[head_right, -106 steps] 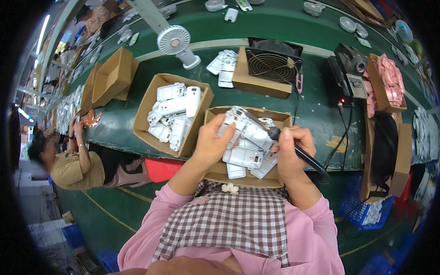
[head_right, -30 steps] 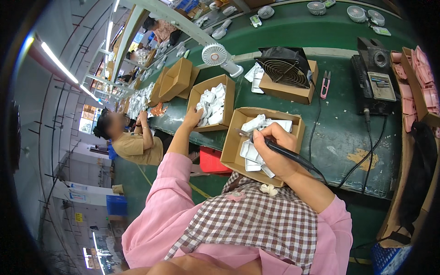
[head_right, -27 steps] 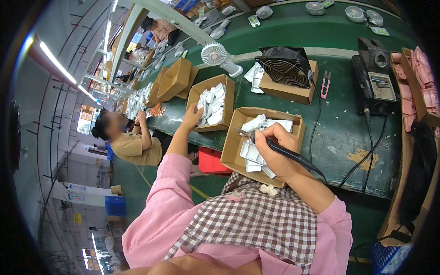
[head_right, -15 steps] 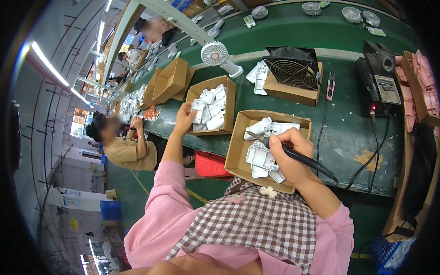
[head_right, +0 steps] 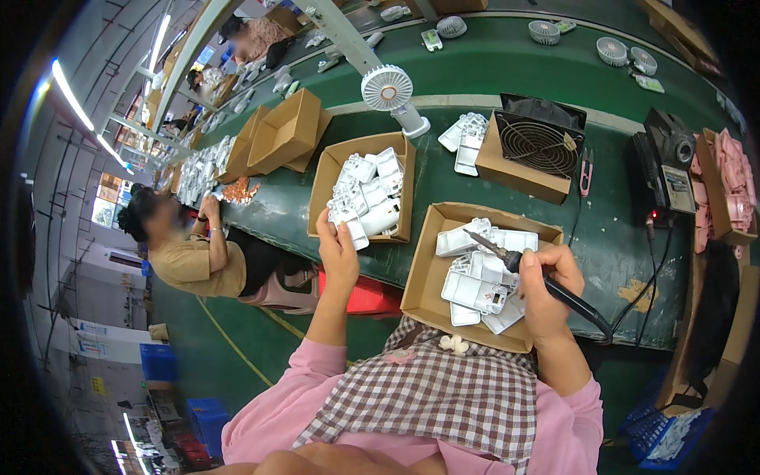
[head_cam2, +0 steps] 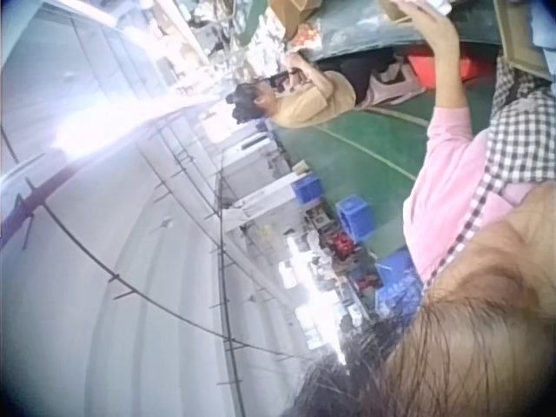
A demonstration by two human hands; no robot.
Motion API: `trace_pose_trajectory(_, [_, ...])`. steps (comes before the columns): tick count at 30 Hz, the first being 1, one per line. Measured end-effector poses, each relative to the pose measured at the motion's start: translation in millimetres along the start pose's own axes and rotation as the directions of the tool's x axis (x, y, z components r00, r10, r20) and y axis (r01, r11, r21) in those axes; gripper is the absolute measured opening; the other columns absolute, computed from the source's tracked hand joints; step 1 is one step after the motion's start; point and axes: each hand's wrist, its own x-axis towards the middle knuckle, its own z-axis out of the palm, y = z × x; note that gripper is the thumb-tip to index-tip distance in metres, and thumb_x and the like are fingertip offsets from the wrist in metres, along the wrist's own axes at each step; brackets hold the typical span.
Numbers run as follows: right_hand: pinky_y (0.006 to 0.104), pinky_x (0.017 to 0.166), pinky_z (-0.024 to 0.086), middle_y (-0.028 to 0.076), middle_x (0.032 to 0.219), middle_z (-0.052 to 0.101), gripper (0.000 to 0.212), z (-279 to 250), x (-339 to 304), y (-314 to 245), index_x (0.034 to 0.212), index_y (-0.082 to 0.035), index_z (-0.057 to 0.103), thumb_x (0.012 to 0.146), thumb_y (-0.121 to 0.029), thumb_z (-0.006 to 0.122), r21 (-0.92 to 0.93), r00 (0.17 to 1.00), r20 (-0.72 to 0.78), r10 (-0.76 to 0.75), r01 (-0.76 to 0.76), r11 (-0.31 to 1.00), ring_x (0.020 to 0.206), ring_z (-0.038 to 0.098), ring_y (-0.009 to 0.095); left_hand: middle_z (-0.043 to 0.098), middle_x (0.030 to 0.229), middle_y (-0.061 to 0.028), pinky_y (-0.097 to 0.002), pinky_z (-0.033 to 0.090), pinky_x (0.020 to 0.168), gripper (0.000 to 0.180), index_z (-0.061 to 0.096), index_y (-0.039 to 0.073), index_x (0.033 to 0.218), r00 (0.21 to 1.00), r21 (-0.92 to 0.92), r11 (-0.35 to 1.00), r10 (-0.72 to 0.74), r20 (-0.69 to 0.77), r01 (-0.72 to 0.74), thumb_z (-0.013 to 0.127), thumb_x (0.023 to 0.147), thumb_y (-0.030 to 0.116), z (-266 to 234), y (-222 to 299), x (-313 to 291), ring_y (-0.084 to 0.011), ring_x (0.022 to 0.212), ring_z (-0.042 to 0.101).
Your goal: The person solders electrical contacts on plastic casings with a soldering iron, moves boxes of parts to an overhead shelf, and sets an empty box on the table. The person solders additional plastic casings, places them into the cardboard box, and sorts the parts by hand.
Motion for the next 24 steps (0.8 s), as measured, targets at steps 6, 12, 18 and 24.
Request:
trace_pose_trajectory(6, [0.0173,0.041,0.034,-0.001,0.063,0.048,0.019,8.6,2.2,-2.5,0.075,-0.006,0.048,0.088,-0.011,0.061,-0.073,0.999,-0.036,0.011,-0.013,0.997,0.046,0.043,0.003,0.059,0.111,-0.0166,-0.0296,0.043,0.090,0.043,0.030,-0.001,0.136,0.983,-0.105,0.979,0.180,0.045,-0.174,0.044,0.096,0.006,-40.0,-20.9,12.5,-0.0202,0.100,0.058])
trace_pose_trajectory(12, [0.0178,0.043,0.034,-0.001,0.065,0.049,0.017,10.2,2.6,-1.9,0.077,-0.005,0.048,0.089,-0.009,0.060,-0.087,0.997,-0.076,0.005,-0.012,0.996,0.047,0.043,0.004,0.063,0.086,-0.0220,-0.0388,0.048,0.073,0.044,0.037,-0.001,0.131,0.996,0.379,0.922,-0.054,-0.072,0.078,0.052,0.091,0.009,-90.2,-14.7,57.2,-0.0331,0.081,0.064])
trace_pose_trajectory(18, [0.0171,0.040,0.033,-0.001,0.067,0.047,0.019,9.5,3.1,-1.2,0.076,-0.006,0.047,0.089,-0.011,0.060,-0.094,0.997,-0.073,-0.015,0.008,0.996,0.046,0.041,0.003,0.061,0.096,-0.0301,-0.0497,0.046,0.080,0.036,0.046,-0.004,0.113,0.985,0.628,0.770,0.001,0.171,-0.110,0.060,0.082,0.007,-74.2,-28.2,83.8,-0.0456,0.090,0.059])
trace_pose_trajectory(24, [0.0171,0.040,0.033,-0.002,0.065,0.047,0.019,9.5,1.7,-0.7,0.075,-0.006,0.047,0.089,-0.011,0.060,-0.100,0.997,-0.078,-0.012,0.004,0.995,0.045,0.040,0.003,0.060,0.102,-0.0295,-0.0487,0.048,0.081,0.035,0.045,-0.002,0.106,0.961,0.788,0.594,-0.085,0.262,-0.163,0.062,0.079,0.012,-63.6,-38.7,88.7,-0.0446,0.094,0.059])
